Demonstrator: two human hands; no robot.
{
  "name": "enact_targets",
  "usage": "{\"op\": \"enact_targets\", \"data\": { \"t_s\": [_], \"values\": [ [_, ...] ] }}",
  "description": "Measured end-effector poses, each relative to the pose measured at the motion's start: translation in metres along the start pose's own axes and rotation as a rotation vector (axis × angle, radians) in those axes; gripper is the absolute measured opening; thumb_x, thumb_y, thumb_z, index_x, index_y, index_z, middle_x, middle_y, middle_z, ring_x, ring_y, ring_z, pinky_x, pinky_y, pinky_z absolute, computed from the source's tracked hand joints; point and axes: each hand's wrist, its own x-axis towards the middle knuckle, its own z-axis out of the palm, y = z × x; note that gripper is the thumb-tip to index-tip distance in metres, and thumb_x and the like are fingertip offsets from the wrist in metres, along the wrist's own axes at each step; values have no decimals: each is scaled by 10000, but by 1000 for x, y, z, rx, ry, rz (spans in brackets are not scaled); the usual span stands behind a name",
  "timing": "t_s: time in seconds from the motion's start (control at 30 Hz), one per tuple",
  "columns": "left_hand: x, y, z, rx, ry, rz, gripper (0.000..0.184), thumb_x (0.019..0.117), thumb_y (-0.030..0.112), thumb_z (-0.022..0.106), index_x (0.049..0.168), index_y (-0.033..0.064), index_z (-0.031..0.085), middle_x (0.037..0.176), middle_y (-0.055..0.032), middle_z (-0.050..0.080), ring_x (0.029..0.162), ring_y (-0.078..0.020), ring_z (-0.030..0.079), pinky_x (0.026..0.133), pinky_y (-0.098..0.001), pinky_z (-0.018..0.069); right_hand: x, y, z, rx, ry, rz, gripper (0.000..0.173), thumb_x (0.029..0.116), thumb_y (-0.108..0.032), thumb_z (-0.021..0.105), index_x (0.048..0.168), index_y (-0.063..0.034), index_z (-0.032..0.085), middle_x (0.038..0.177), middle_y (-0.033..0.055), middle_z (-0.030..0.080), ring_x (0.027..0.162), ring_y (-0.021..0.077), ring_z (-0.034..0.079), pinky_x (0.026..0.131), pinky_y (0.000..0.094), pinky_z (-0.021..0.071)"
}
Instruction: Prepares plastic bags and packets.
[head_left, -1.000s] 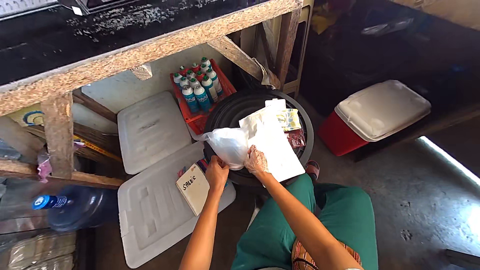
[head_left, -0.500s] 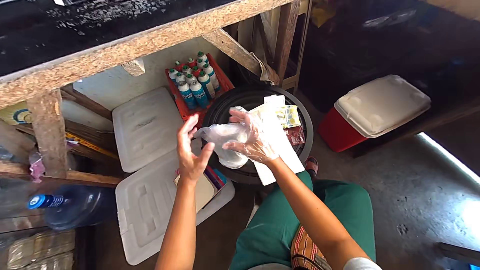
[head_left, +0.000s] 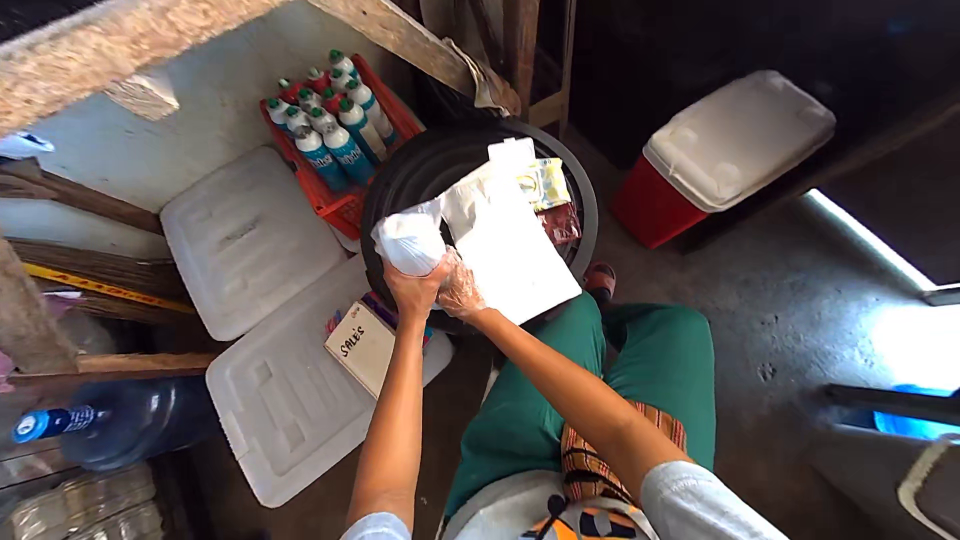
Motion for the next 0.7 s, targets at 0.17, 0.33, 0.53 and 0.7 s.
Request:
{"op": "enact_targets", "data": {
  "t_s": [0.17,0.33,0.53,0.7],
  "values": [
    [-34,-35,-5,233,-110,-115,940,786,329,865,1434,-151,382,1342,-315,575,1280,-363,573,1113,-477,435,-34,-29,-72,88,-312,246,584,914,-61,726,1445,30,501,1386,244,588,1256,327,602,1077,461,481],
    [-102,-3,8,212,57,212,900,859,170,744,1512,-162,221,1546,-408,260,1456,-450,314,1176,-518,325,-102,-7,-193,121,-152,442,270,996,-121,629,1227,13,669,1130,142,724,986,194,716,916,390,587],
    [-96,36,73,225,-487,352,214,948,205,671,976,9,752,913,-147,699,861,-310,663,812,-515,500,-168,7,-269,87,450,510,245,968,-92,604,1176,28,653,1012,76,718,855,103,710,811,296,608],
    [-63,46,113,401,-776,122,503,904,408,753,1065,-64,692,968,-229,680,953,-400,648,876,-614,445,-208,4,-247,250,553,551,173,968,-41,576,1094,55,646,943,42,721,830,79,713,799,261,611]
  ]
}}
